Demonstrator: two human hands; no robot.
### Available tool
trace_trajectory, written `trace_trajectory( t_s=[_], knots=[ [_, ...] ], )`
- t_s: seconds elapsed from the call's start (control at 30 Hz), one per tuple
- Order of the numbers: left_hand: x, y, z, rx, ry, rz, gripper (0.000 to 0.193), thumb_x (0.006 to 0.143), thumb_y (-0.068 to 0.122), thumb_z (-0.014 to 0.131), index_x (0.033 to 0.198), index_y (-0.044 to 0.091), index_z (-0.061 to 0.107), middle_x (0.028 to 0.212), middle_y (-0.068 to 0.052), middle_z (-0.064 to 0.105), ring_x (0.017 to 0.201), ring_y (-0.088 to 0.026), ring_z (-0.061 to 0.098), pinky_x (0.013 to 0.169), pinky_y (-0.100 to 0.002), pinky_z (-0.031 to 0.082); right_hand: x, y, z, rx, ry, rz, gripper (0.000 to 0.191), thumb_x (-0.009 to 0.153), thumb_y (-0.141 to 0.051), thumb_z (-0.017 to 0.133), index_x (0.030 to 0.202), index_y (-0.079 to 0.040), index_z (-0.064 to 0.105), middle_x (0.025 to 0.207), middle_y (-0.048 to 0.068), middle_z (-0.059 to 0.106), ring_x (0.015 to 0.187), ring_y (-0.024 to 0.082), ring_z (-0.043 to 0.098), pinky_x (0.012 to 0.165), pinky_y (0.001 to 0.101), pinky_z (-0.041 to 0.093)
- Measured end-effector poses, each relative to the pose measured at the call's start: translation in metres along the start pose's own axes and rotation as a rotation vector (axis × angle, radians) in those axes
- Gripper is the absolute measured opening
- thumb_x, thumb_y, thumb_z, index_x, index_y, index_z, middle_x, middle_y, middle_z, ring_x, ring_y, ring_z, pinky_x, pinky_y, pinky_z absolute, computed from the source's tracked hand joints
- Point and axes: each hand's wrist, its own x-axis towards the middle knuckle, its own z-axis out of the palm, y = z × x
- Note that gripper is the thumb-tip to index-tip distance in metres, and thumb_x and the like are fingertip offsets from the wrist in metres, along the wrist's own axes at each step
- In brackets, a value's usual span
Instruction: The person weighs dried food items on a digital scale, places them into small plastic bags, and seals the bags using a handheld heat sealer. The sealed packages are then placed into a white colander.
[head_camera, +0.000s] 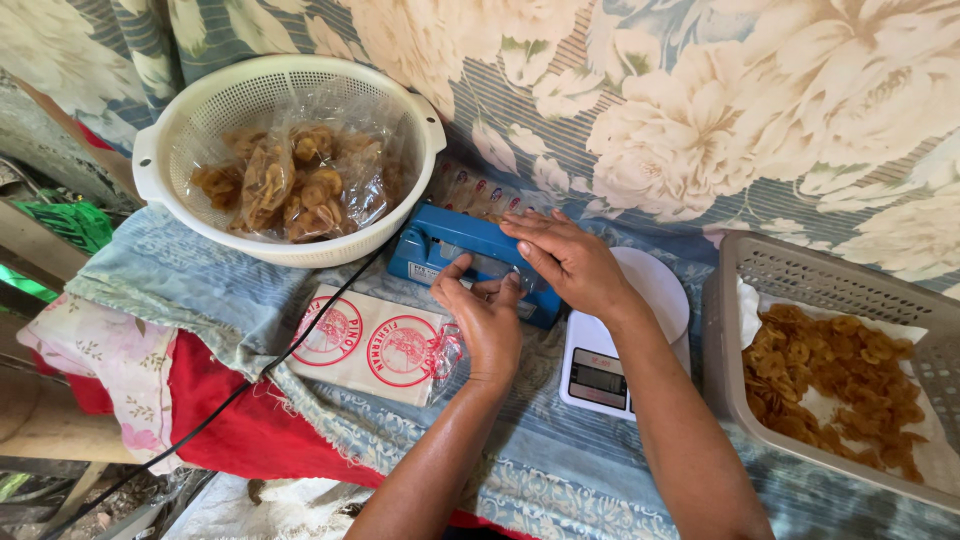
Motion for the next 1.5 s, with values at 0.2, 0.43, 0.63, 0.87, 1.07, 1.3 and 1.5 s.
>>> trace_trajectory(
  t_s=[0.2, 0.43, 0.63, 0.87, 1.07, 1.3, 1.5],
  knots=[
    [0.0007, 0.0024, -0.0009, -0.012, -0.009, 0.001, 0.05, 0.087, -0.011, 0.069, 0.124, -0.007, 0.035, 0.133, -0.014, 0.033, 0.083, -0.017, 0.066, 0.079, -0.03, 0.064, 0.0011, -0.0013, -0.0008, -0.008, -0.016, 0.019, 0.033, 0.104, -0.026, 0.057, 0.133, -0.016, 0.068, 0.141, 0.005, 0.066, 0.137, 0.024, 0.057, 0.123, 0.0492, 0.031],
    [0.001, 0.0001, -0.0003, -0.036, -0.006, -0.015, 0.051, 0.087, -0.012, 0.069, 0.124, -0.007, 0.035, 0.132, -0.014, 0.033, 0.083, -0.017, 0.065, 0.078, -0.03, 0.065, 0.0006, -0.0006, -0.0009, -0.001, -0.02, 0.008, 0.033, 0.104, -0.024, 0.057, 0.134, -0.015, 0.068, 0.142, 0.006, 0.066, 0.137, 0.024, 0.057, 0.123, 0.0498, 0.03],
    [0.001, 0.0034, -0.0002, -0.02, 0.0, -0.024, 0.052, 0.086, -0.012, 0.069, 0.125, -0.007, 0.035, 0.13, -0.013, 0.032, 0.083, -0.017, 0.065, 0.078, -0.03, 0.065, 0.0012, -0.0027, -0.0012, -0.002, -0.015, 0.007, 0.033, 0.104, -0.024, 0.058, 0.134, -0.016, 0.068, 0.141, 0.005, 0.066, 0.137, 0.025, 0.057, 0.122, 0.0494, 0.031],
    [0.0007, 0.0063, 0.0003, -0.038, -0.005, -0.036, 0.053, 0.086, -0.013, 0.069, 0.126, -0.006, 0.036, 0.129, -0.013, 0.032, 0.083, -0.016, 0.063, 0.078, -0.03, 0.066, 0.0014, -0.0041, -0.0031, 0.004, -0.007, 0.002, 0.033, 0.104, -0.025, 0.058, 0.133, -0.016, 0.068, 0.141, 0.005, 0.066, 0.137, 0.025, 0.058, 0.123, 0.0493, 0.031],
    [0.0008, 0.0066, -0.0005, -0.046, -0.007, -0.036, 0.053, 0.086, -0.014, 0.069, 0.128, -0.006, 0.037, 0.128, -0.014, 0.032, 0.082, -0.017, 0.064, 0.078, -0.031, 0.064, 0.0021, -0.0044, -0.0031, 0.0, -0.01, 0.012, 0.033, 0.104, -0.025, 0.058, 0.133, -0.015, 0.069, 0.141, 0.005, 0.066, 0.137, 0.025, 0.057, 0.123, 0.0496, 0.03],
    [0.0005, 0.0074, -0.0002, -0.052, -0.009, -0.033, 0.053, 0.086, -0.013, 0.069, 0.127, -0.006, 0.036, 0.129, -0.013, 0.032, 0.084, -0.016, 0.063, 0.078, -0.03, 0.065, 0.0009, -0.0033, -0.0024, -0.004, -0.019, 0.012, 0.033, 0.104, -0.024, 0.057, 0.134, -0.015, 0.068, 0.142, 0.005, 0.065, 0.139, 0.025, 0.055, 0.123, 0.0498, 0.029],
    [0.0004, 0.0067, -0.0016, -0.04, -0.009, -0.035, 0.053, 0.086, -0.013, 0.068, 0.127, -0.006, 0.035, 0.13, -0.013, 0.033, 0.083, -0.017, 0.064, 0.077, -0.03, 0.064, 0.0017, -0.0041, -0.0015, -0.008, -0.016, 0.005, 0.033, 0.105, -0.025, 0.057, 0.134, -0.015, 0.067, 0.142, 0.005, 0.065, 0.14, 0.025, 0.055, 0.123, 0.0501, 0.029]
  ],
)
